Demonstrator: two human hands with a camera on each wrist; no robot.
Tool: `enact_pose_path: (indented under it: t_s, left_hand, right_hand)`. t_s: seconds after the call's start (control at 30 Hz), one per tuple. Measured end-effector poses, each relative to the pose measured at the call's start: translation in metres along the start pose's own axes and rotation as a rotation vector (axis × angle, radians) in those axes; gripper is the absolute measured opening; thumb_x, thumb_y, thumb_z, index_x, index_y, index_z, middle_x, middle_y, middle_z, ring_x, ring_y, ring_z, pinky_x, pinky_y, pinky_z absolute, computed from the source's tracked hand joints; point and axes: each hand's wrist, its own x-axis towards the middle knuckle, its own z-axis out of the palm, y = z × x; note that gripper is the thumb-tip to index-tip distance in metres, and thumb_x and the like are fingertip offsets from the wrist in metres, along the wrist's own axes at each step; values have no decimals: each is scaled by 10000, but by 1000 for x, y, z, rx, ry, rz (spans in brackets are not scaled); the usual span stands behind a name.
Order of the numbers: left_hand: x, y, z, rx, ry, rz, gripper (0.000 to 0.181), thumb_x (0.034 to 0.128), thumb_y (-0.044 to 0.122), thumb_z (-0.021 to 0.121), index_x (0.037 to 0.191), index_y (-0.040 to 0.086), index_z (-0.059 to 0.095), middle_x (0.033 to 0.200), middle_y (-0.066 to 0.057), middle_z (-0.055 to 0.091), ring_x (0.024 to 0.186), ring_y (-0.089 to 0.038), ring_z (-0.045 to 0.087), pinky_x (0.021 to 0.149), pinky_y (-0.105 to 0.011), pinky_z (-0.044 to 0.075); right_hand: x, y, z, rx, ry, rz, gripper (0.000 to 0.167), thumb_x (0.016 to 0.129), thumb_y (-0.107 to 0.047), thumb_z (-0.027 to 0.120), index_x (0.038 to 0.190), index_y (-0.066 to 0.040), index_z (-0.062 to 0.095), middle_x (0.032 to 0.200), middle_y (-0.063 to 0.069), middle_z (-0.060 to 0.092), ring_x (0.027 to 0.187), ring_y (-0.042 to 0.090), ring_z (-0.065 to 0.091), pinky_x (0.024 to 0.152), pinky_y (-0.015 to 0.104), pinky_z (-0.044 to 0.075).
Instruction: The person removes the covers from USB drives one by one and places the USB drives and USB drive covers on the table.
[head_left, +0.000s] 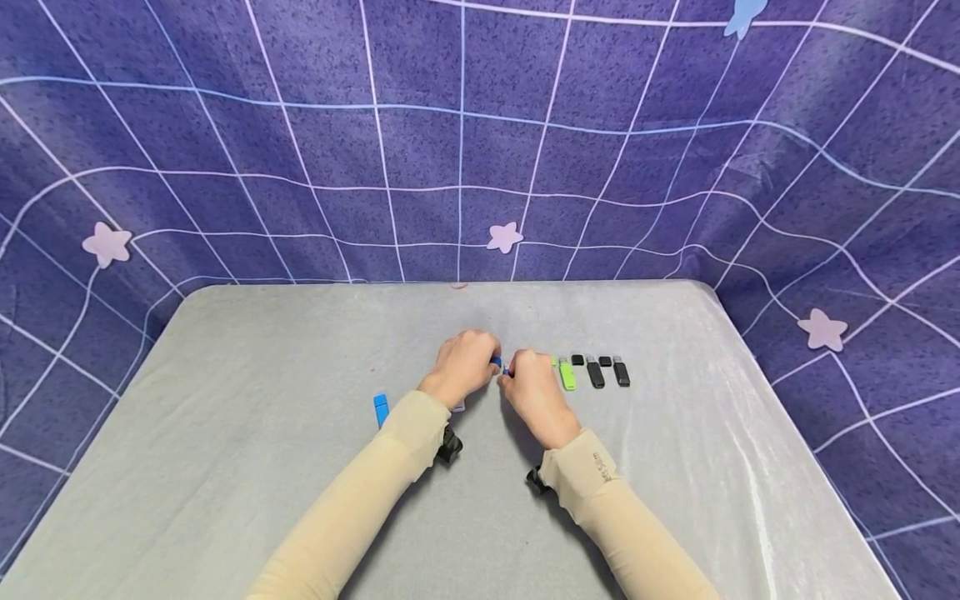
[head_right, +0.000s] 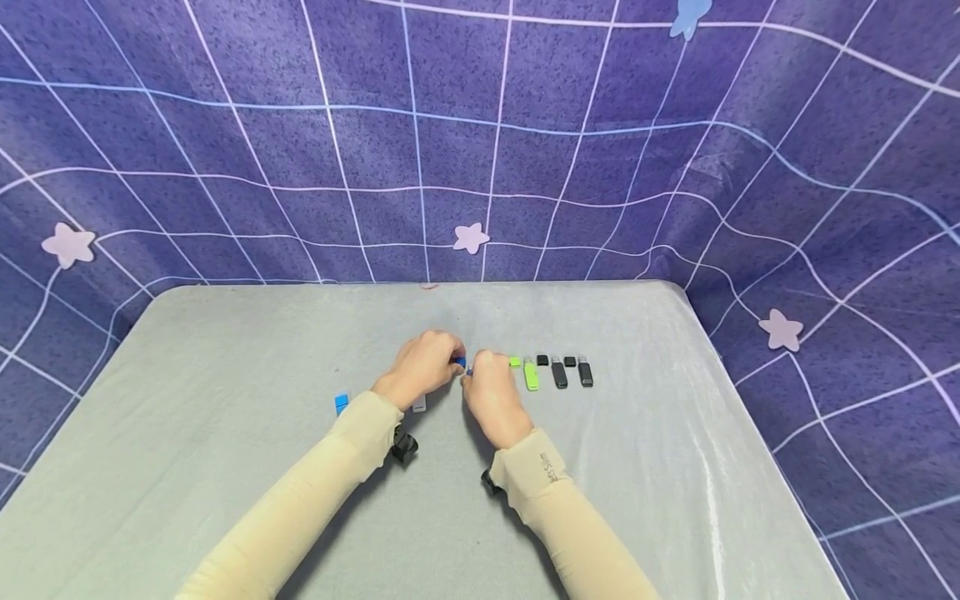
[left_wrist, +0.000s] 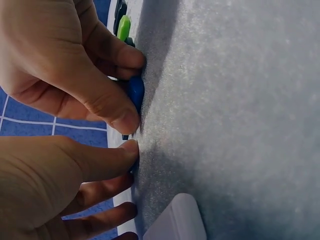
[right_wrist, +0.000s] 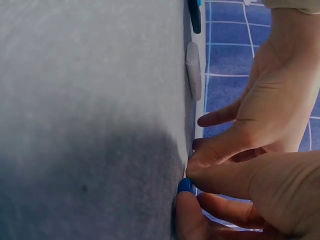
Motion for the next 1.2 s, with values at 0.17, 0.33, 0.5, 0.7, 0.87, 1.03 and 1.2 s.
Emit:
enact_pose_path:
  t_s: [0.17, 0.33, 0.5, 0.7, 0.87, 1.03, 1.2]
  left_hand:
    - [-1, 0, 0, -5, -6, -15, 82, 871, 187, 826, 923, 152, 772, 957, -37, 749, 922, -256, 711, 754, -453, 585]
    - [-1, 0, -1, -6, -4, -18, 77, 863, 184, 828, 903, 156, 769, 947, -34, 745, 912, -248, 708, 737, -443, 586]
    - [-2, 1, -1, -7, -2, -12, 80, 857, 175, 834, 893, 153, 766, 943, -35, 744, 906, -245, 706, 738, -438, 584]
    - [-4, 3, -2, -13, -10, -19, 74, 868, 172, 827, 896, 152, 762, 949, -34, 739, 907, -237, 699, 731, -425, 583]
    - [-4, 3, -1, -9, -12, -27, 63, 884, 166, 813, 923, 148, 766, 959, -37, 730, 907, -236, 690, 725, -417, 584]
    - [-10, 3, -1, 19, 11, -1, 207, 891, 204, 812, 1065, 119, 740, 995, -61, 718, 927, -257, 692, 733, -421, 583]
    - [-22, 0, -1, 24, 83, 70, 349, 912, 272, 789, 1183, 68, 707, 1058, -109, 714, 942, -314, 700, 765, -458, 591]
  right_hand:
    - [0, -1, 0, 3, -5, 6, 267, 819, -56, 829, 645, -88, 628, 655, 50, 655, 566, 164, 572, 519, 278, 468]
    - [1, -2, 0, 5, -7, 14, 304, 836, -79, 831, 627, -92, 611, 634, 39, 633, 549, 154, 544, 503, 271, 445]
    - [2, -3, 1, 13, -11, 16, 401, 876, -117, 818, 578, -115, 550, 578, 5, 556, 509, 139, 495, 465, 250, 397]
    - [3, -2, 3, 12, -25, 35, 498, 898, -188, 816, 538, -140, 476, 545, -17, 484, 478, 132, 449, 441, 238, 363]
    - [4, -3, 3, 5, -12, 13, 431, 890, -171, 821, 569, -115, 539, 571, -3, 526, 501, 130, 467, 456, 238, 380]
    - [-1, -4, -4, -10, -11, 16, 348, 897, -134, 787, 614, -98, 588, 635, 39, 584, 531, 161, 508, 471, 272, 410]
    - [-14, -1, -16, -69, 51, -31, 184, 918, -180, 747, 772, -77, 705, 804, 96, 692, 699, 260, 662, 580, 399, 541]
